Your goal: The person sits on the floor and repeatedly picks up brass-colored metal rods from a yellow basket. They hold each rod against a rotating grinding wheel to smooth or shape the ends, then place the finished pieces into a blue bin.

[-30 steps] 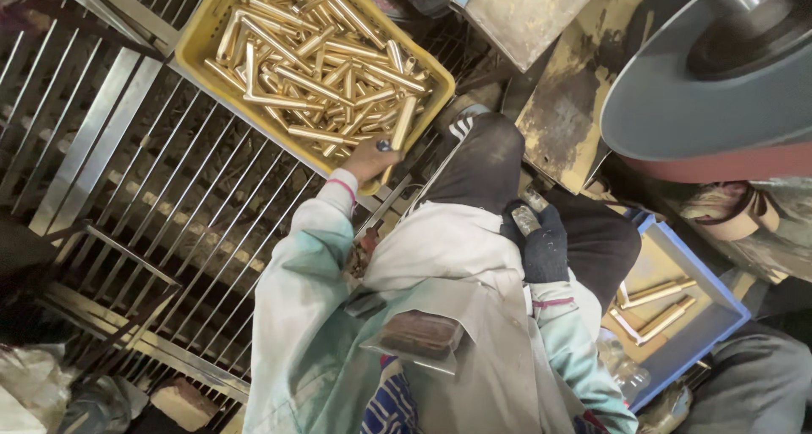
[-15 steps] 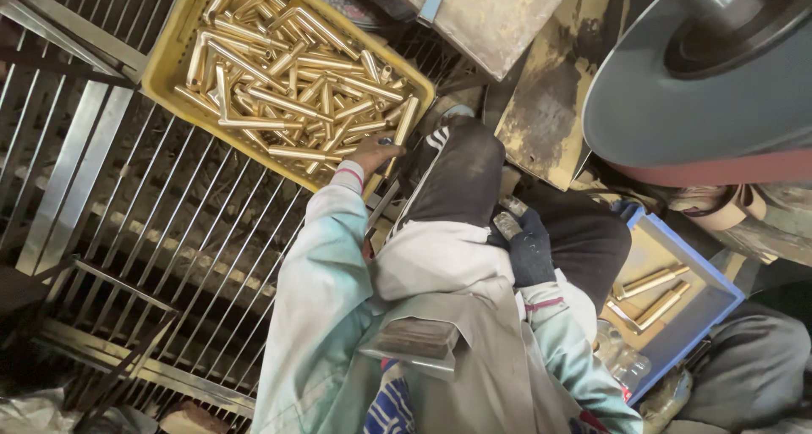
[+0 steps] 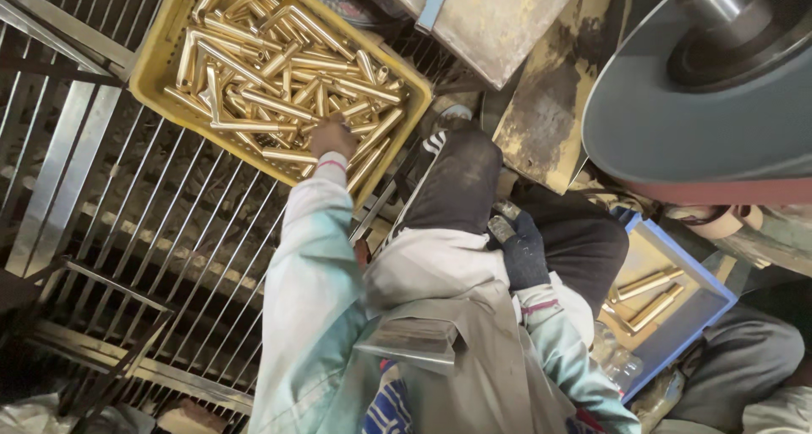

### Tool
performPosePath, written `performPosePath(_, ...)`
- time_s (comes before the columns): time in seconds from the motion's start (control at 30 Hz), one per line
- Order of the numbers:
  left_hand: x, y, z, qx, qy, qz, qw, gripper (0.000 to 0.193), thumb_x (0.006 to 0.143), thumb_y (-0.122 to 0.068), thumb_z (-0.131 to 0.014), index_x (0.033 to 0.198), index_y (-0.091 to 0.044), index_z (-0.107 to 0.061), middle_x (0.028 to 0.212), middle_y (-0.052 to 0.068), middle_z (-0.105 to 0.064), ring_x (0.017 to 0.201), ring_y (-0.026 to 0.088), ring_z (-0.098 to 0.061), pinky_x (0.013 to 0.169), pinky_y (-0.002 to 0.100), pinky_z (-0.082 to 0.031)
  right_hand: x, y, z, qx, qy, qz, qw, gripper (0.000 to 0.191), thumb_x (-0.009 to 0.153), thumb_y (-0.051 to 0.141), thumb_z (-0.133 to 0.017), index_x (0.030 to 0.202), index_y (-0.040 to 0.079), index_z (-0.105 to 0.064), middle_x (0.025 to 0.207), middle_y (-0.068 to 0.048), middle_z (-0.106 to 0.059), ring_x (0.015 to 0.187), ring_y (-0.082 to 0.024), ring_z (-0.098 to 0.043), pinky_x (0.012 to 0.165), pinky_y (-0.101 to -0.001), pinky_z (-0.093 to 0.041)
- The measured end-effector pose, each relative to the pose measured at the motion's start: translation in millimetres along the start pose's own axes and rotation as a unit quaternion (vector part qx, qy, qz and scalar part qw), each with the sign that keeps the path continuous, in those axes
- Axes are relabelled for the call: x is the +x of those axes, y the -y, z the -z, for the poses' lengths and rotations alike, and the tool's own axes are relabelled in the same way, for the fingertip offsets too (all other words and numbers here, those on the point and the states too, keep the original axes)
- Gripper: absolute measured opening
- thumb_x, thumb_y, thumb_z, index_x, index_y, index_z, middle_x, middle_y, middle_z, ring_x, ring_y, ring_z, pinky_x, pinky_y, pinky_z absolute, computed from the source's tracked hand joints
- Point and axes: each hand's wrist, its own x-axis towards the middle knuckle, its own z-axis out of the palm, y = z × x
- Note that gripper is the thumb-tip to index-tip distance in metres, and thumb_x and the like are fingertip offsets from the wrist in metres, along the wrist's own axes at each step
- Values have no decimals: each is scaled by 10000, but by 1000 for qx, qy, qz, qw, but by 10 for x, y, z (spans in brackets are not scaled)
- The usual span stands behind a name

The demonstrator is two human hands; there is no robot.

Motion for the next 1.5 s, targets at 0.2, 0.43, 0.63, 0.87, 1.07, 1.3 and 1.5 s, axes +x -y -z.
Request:
performPosePath(0.2, -249, 220, 20, -137, -43, -105, 984, 385, 822, -240, -767, 1198, -179, -709, 1065, 166, -750, 958, 317, -741, 869, 415, -596, 52, 45, -48, 38, 4, -47, 998, 371, 957, 59, -630, 1325, 16, -616, 1173, -74, -705, 959, -128, -639, 827, -279, -534)
performPosePath(0.43, -658, 117, -372, -194, 155, -64, 967, 273, 850, -374, -744, 1040, -184, -788, 1000, 116, -780, 910, 272, -738, 858, 387, -558, 6, 120, -45, -14, 0, -9, 1000, 355, 958, 61, -637, 1309, 5, -630, 1182, -72, -714, 1015, -119, -657, 877, -261, -539)
performPosePath(0.63, -875, -121, -509, -296, 39, -163, 940, 260, 879, -234, -759, 1102, -101, -764, 983, 140, -767, 893, 248, -721, 822, 357, -562, -54, 119, 22, 23, -6, -42, 999, 351, 961, 66, -670, 1308, 21, -639, 1067, -67, -696, 856, -120, -599, 726, -271, -505)
performPosePath(0.87, -1229, -432, -258, -422, 19, -283, 861, 265, 927, -117, -744, 1172, -22, -709, 1045, 102, -764, 948, 183, -711, 879, 299, -556, -168, 115, 178, 132, 18, 11, 991, 339, 954, 77, -683, 1286, 34, -628, 1028, -61, -708, 862, -127, -624, 743, -284, -517)
performPosePath(1.07, -1802, -797, -404, -63, -110, -493, 861, 655, 768, -314, -855, 1297, 10, -646, 1247, 275, -639, 1122, 446, -599, 956, 513, -488, -418, 31, 531, 120, 12, 73, 990, 325, 959, 83, -681, 1275, 49, -613, 1025, -84, -687, 896, -174, -635, 788, -313, -528)
performPosePath(1.3, -2007, -906, -684, 90, -141, -502, 848, 601, 859, -401, -842, 1314, -51, -664, 1231, 287, -628, 1102, 479, -591, 963, 560, -470, -910, -10, 1154, 62, -95, 187, 976, 310, 964, 91, -678, 1262, 66, -596, 1022, -110, -664, 935, -229, -647, 841, -346, -541)
performPosePath(1.5, -2009, -862, -810, 55, -156, -483, 860, 363, 938, -205, -804, 1267, -89, -700, 1181, 185, -675, 1103, 407, -618, 960, 506, -495, -1196, -397, 2015, -82, -349, 209, 910, 256, 980, 128, -691, 1213, 69, -603, 1085, -180, -646, 1040, -351, -652, 913, -414, -537)
